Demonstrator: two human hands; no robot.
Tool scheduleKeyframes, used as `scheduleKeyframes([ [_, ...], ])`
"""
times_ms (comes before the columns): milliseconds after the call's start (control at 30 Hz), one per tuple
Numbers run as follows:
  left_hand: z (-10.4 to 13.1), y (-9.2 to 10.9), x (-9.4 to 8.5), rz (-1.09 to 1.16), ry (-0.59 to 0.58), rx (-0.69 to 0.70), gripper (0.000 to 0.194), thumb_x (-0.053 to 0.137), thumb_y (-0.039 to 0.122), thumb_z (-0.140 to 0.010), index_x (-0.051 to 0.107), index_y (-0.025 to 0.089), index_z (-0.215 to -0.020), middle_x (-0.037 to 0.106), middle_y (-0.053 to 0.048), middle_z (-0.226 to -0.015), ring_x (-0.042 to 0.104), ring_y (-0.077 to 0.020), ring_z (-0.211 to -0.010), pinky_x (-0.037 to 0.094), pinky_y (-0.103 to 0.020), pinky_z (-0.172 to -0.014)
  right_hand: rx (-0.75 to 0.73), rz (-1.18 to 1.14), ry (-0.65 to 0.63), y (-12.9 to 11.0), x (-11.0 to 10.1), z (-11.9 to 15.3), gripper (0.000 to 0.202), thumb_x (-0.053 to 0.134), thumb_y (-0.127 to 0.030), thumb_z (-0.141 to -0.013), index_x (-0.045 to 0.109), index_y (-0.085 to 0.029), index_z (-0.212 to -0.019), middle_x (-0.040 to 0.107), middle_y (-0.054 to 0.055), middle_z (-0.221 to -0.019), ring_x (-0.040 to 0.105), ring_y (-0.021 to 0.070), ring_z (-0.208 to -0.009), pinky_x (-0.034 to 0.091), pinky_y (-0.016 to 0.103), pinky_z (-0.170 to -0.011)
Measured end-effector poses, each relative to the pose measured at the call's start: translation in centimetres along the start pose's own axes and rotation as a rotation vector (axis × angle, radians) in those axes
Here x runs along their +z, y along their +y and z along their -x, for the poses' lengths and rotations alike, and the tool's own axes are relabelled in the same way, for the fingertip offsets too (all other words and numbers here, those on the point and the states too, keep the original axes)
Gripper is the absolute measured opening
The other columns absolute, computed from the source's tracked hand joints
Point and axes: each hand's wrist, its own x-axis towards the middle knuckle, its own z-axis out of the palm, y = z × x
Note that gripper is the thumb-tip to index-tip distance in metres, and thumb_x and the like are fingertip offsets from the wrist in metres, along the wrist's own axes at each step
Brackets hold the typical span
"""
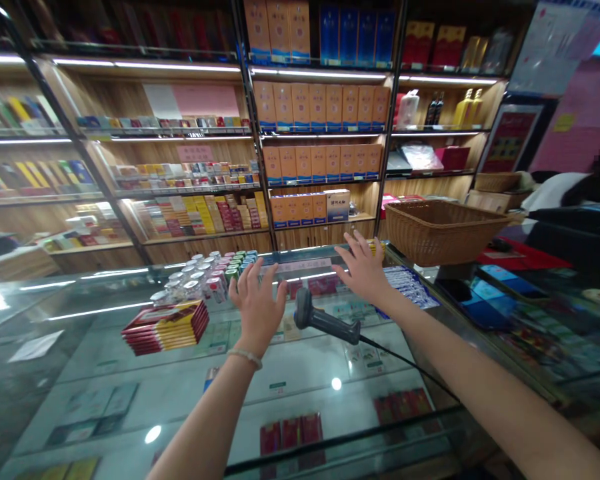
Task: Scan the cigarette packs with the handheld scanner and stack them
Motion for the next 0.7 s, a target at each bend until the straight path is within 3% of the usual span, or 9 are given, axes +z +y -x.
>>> scheduleKeyframes([
  [267,0.2,-0.4,0.5,-0.045,-0.011,0.002,0.042,0.05,0.042,-0.101,0.068,0.025,-0.135,0.056,-0.014,-0.155,0.044,-0.0334,-0.147,0.014,-0.059,-0.129,0.048,0.091,0.063,7.0,1.5,-0.3,0.048,0.047,-0.046,-0.103,0.067,-0.018,-0.137,0.047,0.019,-0.163,0.031,0.0364,-0.154,0.011,0.069,-0.124],
  [400,-1.2,0.2,0.6,-0.051,-0.064,0.001,0.045,0.051,0.043,-0.101,0.067,0.023,-0.138,0.051,-0.015,-0.159,0.041,-0.0355,-0.15,0.015,-0.061,-0.128,0.054,0.129,0.049,9.4,1.5,0.1,0.049,0.046,-0.046,-0.103,0.066,-0.018,-0.139,0.045,0.018,-0.163,0.031,0.0363,-0.154,0.009,0.069,-0.124],
  [567,-4.5,2.6,1.3,-0.016,-0.098,0.029,0.048,0.051,0.043,-0.1,0.064,0.024,-0.142,0.048,-0.016,-0.161,0.038,-0.0365,-0.15,0.017,-0.062,-0.127,0.085,0.169,0.02,12.1,1.0,-0.4,0.049,0.045,-0.045,-0.104,0.065,-0.017,-0.139,0.045,0.019,-0.163,0.03,0.036,-0.155,0.012,0.068,-0.123],
  [700,-7.0,5.9,3.2,-0.004,-0.11,0.063,0.05,0.052,0.044,-0.1,0.062,0.022,-0.143,0.045,-0.017,-0.162,0.037,-0.0368,-0.151,0.019,-0.063,-0.127,0.11,0.206,0.025,14.1,1.2,-1.1,0.049,0.046,-0.043,-0.104,0.064,-0.017,-0.141,0.044,0.02,-0.164,0.028,0.0366,-0.156,0.012,0.069,-0.123],
])
